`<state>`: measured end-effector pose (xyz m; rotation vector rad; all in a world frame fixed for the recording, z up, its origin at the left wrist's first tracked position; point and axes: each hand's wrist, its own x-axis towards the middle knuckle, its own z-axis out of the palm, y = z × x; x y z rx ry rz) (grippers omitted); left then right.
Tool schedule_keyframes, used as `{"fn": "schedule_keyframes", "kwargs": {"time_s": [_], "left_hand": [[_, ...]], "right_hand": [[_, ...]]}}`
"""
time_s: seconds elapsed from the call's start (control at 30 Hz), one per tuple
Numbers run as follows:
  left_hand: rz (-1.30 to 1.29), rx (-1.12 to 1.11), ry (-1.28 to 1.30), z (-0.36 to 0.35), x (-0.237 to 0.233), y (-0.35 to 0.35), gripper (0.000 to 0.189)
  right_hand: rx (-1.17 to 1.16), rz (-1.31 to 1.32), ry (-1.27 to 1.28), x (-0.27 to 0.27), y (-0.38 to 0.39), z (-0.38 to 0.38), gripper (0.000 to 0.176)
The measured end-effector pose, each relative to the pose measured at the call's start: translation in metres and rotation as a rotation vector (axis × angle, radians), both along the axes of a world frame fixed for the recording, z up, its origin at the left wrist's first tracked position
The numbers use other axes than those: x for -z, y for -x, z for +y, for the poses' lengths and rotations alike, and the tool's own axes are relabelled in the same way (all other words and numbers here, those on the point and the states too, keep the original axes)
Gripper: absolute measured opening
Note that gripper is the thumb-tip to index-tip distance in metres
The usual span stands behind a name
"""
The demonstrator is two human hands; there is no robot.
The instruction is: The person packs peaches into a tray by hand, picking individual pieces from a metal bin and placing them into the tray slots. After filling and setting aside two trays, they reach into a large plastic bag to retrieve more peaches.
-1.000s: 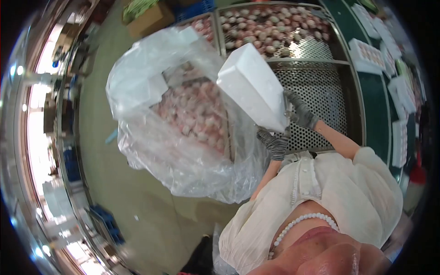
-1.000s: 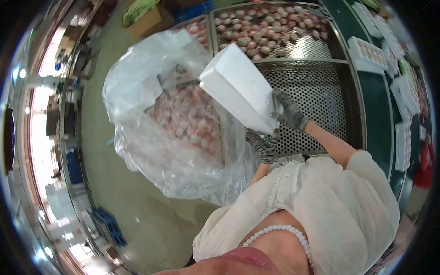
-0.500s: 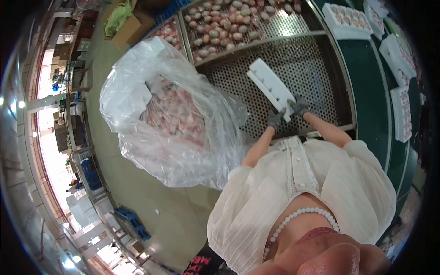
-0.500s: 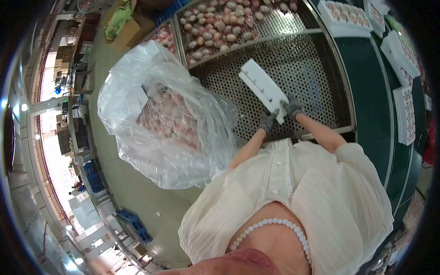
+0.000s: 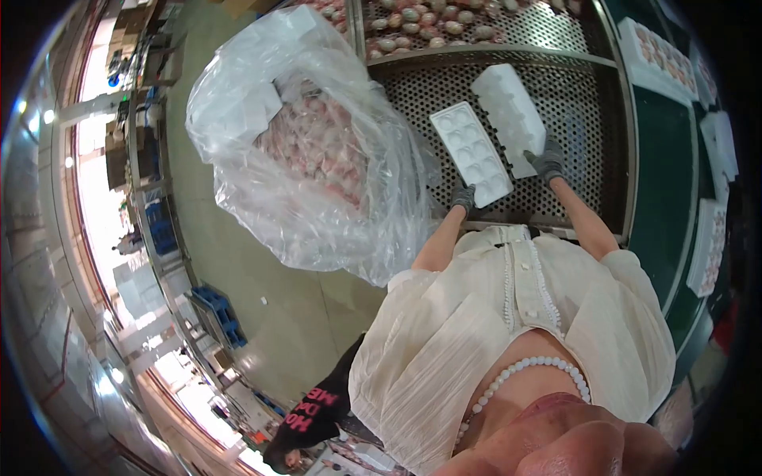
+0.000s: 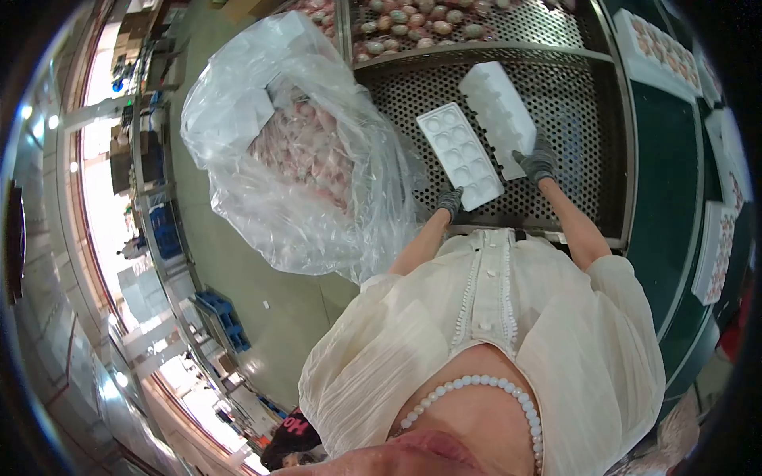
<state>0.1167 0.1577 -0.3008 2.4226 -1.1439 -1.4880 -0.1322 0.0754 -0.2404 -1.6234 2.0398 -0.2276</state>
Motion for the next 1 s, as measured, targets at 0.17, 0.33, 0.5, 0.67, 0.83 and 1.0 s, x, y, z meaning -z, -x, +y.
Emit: {"fn": "schedule_keyframes", "kwargs": {"time_s": [0.17,0.33,0.5,0.67,0.83,1.0], "left_hand": [[0.101,0.018,-0.165,-0.027,-0.002,0.02,0.054],[0.318,-0.061,-0.198,-0.043,0.031,0.029,0.059],[0.58,-0.568,-0.113,-0.072,0.003,0.013,0.066],[0.861,-0.713,0.034,-0.109,0.012,0.007,0.073],[0.622,-0.532,0.049,-0.138,-0.028,0.017,0.058],[-0.331,0.028,0.939,-0.203,-0.054,-0.015,0.033]], "right_hand": [[0.038,-0.728,0.021,-0.027,-0.01,-0.007,0.08],[-0.126,-0.561,-0.402,-0.01,-0.018,-0.01,0.06],[-0.219,-0.406,-0.406,0.047,-0.002,-0.022,0.059],[-0.333,-0.352,-0.452,0.003,-0.011,-0.038,0.067],[-0.323,-0.22,-0.349,-0.034,-0.008,-0.065,0.064],[-0.139,-0.722,-0.026,-0.044,0.015,-0.125,0.051]]}}
